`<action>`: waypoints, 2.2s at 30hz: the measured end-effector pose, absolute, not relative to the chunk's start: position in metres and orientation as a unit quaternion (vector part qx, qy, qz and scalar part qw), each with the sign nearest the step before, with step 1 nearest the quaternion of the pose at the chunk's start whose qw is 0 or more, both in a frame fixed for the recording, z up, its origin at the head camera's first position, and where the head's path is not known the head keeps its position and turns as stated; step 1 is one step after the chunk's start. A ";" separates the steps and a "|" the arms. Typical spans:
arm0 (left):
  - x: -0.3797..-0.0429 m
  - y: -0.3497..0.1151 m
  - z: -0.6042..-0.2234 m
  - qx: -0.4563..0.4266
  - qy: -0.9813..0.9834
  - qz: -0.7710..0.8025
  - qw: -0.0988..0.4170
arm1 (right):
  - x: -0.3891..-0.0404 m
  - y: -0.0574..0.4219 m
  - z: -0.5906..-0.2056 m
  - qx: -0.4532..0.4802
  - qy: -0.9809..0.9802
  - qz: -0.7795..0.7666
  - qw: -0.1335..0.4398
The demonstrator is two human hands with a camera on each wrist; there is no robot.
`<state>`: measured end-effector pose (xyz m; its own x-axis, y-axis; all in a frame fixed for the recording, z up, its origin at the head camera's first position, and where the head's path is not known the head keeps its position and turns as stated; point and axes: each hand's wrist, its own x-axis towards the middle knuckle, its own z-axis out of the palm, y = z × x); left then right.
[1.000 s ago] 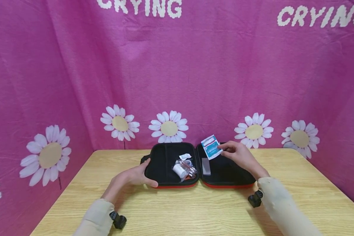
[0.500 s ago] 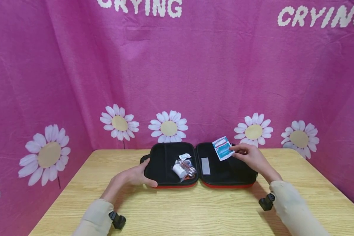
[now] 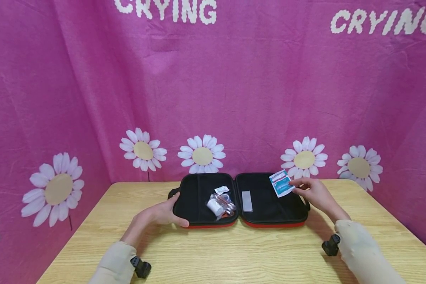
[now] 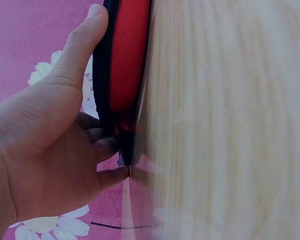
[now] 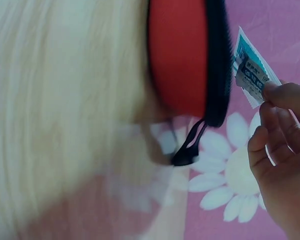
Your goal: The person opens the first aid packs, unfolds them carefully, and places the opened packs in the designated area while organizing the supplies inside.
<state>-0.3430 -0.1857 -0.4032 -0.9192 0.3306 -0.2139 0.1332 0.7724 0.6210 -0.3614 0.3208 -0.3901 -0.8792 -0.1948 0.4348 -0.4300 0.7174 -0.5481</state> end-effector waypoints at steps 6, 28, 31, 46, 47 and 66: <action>-0.344 -0.186 -0.404 0.131 0.926 0.317 0.159 | -0.363 0.331 -0.399 0.152 -0.915 0.341 0.153; -0.345 -0.188 -0.404 0.119 0.923 0.326 0.164 | -0.385 0.314 -0.411 0.152 -0.941 0.299 0.052; -0.345 -0.188 -0.404 0.118 0.922 0.328 0.166 | -0.386 0.310 -0.407 0.159 -0.945 0.284 0.036; -0.346 -0.189 -0.405 0.118 0.924 0.323 0.168 | -0.387 0.292 -0.402 0.208 -0.939 0.273 0.010; -0.346 -0.190 -0.405 0.119 0.924 0.322 0.166 | -0.387 0.290 -0.402 0.206 -0.941 0.267 0.011; -0.347 -0.189 -0.405 0.131 0.926 0.314 0.165 | -0.393 0.287 -0.408 0.183 -0.949 0.236 0.097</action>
<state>-0.3466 -0.1887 -0.4055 -0.9109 0.3466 -0.2240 0.1387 0.7684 0.6247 -0.3929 0.2868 -0.4076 -0.9141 -0.3026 0.2701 -0.3939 0.8211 -0.4131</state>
